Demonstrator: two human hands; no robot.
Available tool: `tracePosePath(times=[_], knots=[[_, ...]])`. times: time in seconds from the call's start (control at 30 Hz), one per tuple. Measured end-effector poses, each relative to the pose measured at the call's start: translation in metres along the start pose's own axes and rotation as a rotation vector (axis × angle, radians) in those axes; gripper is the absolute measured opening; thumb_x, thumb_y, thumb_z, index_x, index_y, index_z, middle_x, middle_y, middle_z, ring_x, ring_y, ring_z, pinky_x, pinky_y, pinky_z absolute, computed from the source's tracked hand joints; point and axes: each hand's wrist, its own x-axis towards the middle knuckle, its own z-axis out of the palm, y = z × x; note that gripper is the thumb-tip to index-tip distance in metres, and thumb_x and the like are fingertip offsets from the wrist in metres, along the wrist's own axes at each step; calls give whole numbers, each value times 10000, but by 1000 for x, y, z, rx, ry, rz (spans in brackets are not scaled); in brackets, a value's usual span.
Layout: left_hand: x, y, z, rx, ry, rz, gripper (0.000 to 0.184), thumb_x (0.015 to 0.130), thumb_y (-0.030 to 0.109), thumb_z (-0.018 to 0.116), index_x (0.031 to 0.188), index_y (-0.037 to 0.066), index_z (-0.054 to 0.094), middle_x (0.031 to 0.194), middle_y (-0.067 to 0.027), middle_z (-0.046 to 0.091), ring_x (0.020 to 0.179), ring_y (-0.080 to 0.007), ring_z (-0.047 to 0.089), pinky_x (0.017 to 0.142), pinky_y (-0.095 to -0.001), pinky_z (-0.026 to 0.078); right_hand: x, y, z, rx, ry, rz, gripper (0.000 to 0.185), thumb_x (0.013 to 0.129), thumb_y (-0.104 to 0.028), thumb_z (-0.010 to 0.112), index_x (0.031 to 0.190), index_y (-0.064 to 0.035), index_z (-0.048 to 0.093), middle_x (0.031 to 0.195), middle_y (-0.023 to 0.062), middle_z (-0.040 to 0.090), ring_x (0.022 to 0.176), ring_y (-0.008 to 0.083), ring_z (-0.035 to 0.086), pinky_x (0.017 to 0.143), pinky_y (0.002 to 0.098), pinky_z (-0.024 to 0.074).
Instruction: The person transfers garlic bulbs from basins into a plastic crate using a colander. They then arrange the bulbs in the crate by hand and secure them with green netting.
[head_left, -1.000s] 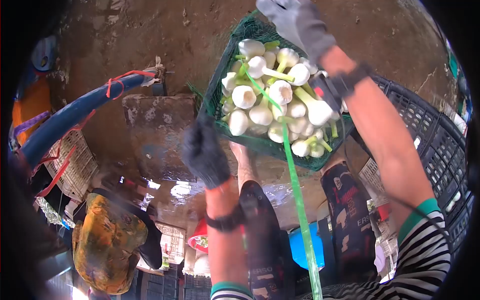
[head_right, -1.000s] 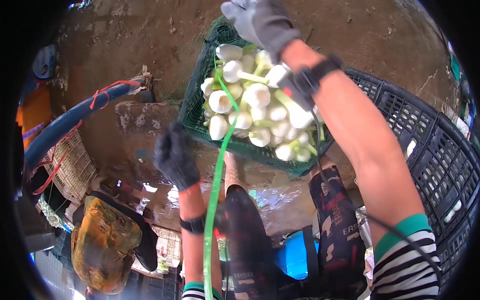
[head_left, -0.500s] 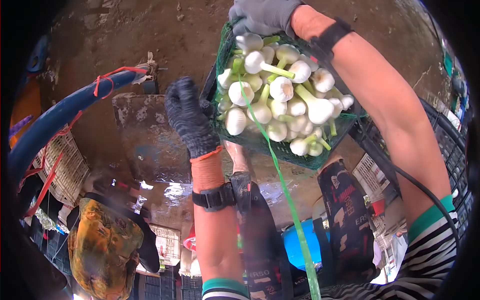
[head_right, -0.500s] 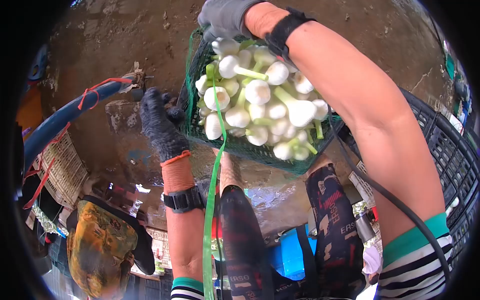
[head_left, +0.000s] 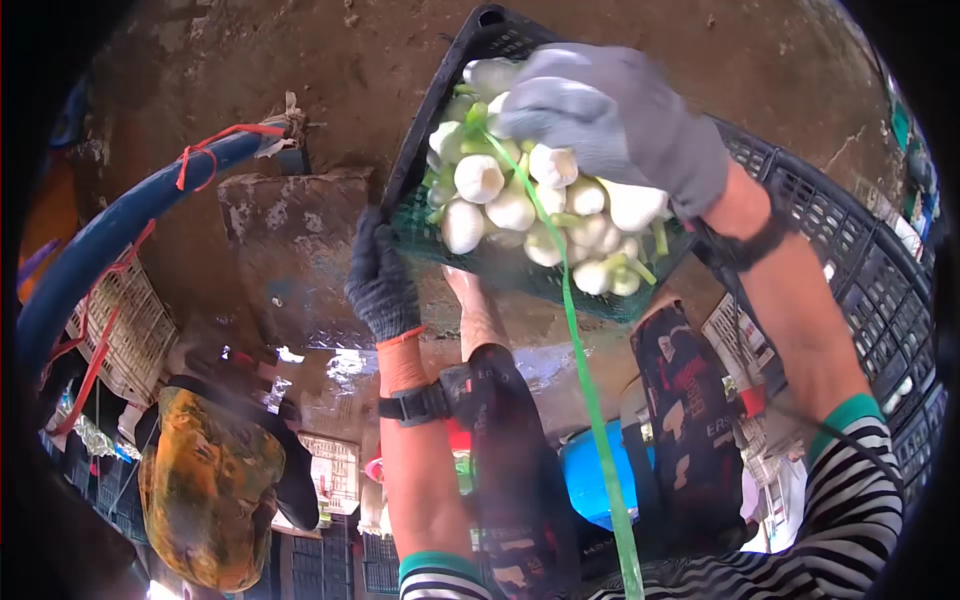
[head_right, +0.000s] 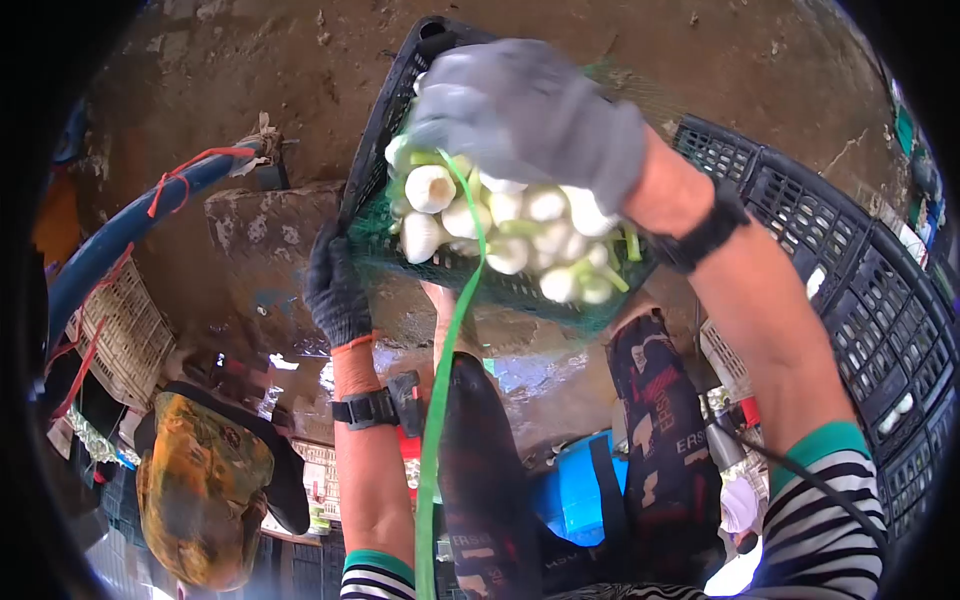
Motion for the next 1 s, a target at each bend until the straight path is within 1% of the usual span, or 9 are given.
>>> tracePosePath(times=[0.13, 0.23, 0.33, 0.43, 0.53, 0.7, 0.77, 0.87, 1.0], knots=[[-3, 66, -12, -340, 22, -19, 276, 912, 129, 529, 1145, -14, 562, 1021, -85, 632, 933, -154, 584, 872, -300, 458, -43, -10, -4, 77, 228, 302, 100, 748, -167, 668, 802, -83, 670, 770, 56, 601, 682, 203, 583, 573, 306, 467], [1, 93, 2, -350, 35, -9, 343, 888, 99, 562, 1208, -12, 504, 1183, -97, 553, 1083, -145, 504, 956, -309, 396, -41, -33, -1, 362, 232, 652, 151, 790, -195, 664, 831, -50, 674, 675, 28, 576, 595, 141, 518, 567, 252, 436], [-6, 94, 3, 135, -119, 180, 754, 766, 222, 698, 1367, 13, 293, 1421, -153, 300, 1323, -264, 254, 1064, -420, 239, -25, -33, 7, 760, 360, 1068, 170, 788, -205, 671, 836, -42, 675, 657, 39, 572, 576, 132, 493, 564, 242, 426], [-26, 89, 4, 878, -323, 154, 973, 676, 398, 732, 1422, 91, 188, 1455, -197, 212, 1346, -422, 142, 1047, -586, 152, -21, -16, 10, 405, 321, 709, 250, 780, -284, 681, 860, -47, 670, 722, 104, 625, 609, 192, 565, 605, 294, 460], [-12, 33, 16, 945, -102, 104, 805, 732, 466, 661, 1367, 91, 339, 1436, -181, 276, 1362, -361, 157, 1026, -592, 177, -16, -20, 7, 347, 286, 641, 251, 767, -282, 676, 868, -53, 670, 768, 132, 643, 662, 238, 611, 651, 336, 479], [2, 33, 26, -273, -66, -75, 242, 874, 73, 519, 1095, 12, 600, 1147, -99, 586, 1041, -166, 512, 914, -285, 386, -24, -26, 1, 850, 368, 982, 213, 740, -177, 655, 907, -46, 667, 818, 116, 656, 719, 253, 617, 689, 343, 489], [-15, 47, 36, -320, -118, -37, 239, 894, 103, 516, 1094, 6, 603, 1069, -71, 619, 978, -147, 540, 883, -281, 417, -68, 10, 44, 440, 389, 515, 271, 717, -109, 623, 982, -55, 648, 892, 101, 658, 773, 263, 616, 697, 339, 493], [-31, 63, 50, -254, -72, 39, 236, 901, 114, 513, 1081, -2, 613, 1018, -68, 634, 946, -133, 554, 866, -280, 434, -101, -13, 60, 25, 147, 517, 279, 773, -108, 545, 1036, -85, 633, 943, 107, 652, 803, 247, 623, 706, 319, 505], [-38, 77, 53, -500, -172, -58, 193, 888, 85, 524, 1028, -9, 618, 971, -77, 637, 923, -135, 565, 858, -277, 437, -80, -102, 43, 1177, 428, 1130, 163, 851, -22, 494, 959, 10, 612, 912, 67, 636, 747, 123, 599, 624, 229, 498]])
